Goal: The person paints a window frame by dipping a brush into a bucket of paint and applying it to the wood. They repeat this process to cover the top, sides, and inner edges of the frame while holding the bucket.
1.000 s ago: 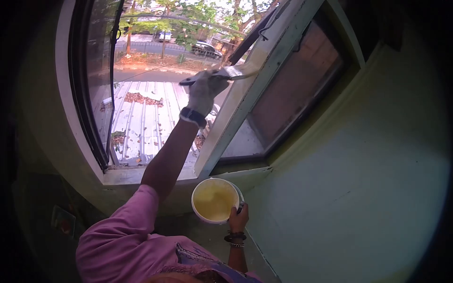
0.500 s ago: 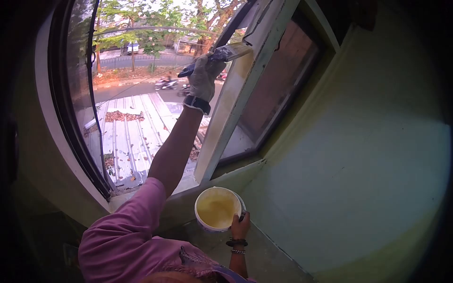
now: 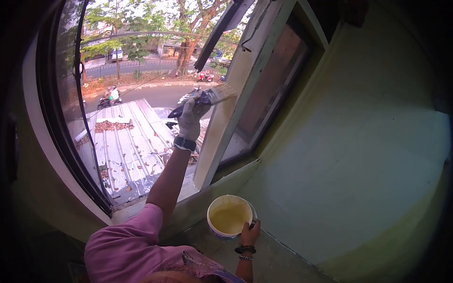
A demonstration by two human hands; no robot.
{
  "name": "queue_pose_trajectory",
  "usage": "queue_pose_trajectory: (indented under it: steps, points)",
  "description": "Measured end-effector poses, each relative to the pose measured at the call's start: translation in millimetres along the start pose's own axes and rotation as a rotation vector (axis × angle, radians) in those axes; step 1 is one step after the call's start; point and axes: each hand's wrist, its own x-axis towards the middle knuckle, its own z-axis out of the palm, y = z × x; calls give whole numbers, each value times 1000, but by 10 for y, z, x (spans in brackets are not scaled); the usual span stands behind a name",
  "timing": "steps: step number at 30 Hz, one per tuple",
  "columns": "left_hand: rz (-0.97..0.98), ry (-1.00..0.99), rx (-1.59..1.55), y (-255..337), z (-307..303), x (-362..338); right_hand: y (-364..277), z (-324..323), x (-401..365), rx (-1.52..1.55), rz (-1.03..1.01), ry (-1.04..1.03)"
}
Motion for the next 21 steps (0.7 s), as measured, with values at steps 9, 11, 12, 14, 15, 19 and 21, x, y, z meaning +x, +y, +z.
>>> queue_pose_trajectory:
  steps: [9,11,12,14,15,19,21]
  points:
    - [-5,49,-86,-154,193,202,43,79,-98,-4,-19,13]
    - [-76,74,-37,44,-96,74,19,57,-137,5,22,-5]
    - [-58,50,-112,103,-165,103,-33,44,-134,10,25,-6]
    - [76,-73,-248,321,72,493,-32,41,-129,-27,59,2]
    - [162,-146,-230,442,275,706,20,79,-127,-30,22,43]
    - [321,-341,-250,771,1382,1536,-66,58,-137,-36,40,76]
    - [369,-453,-256,796,1706,1817,-40,55,-137,-51,21,115]
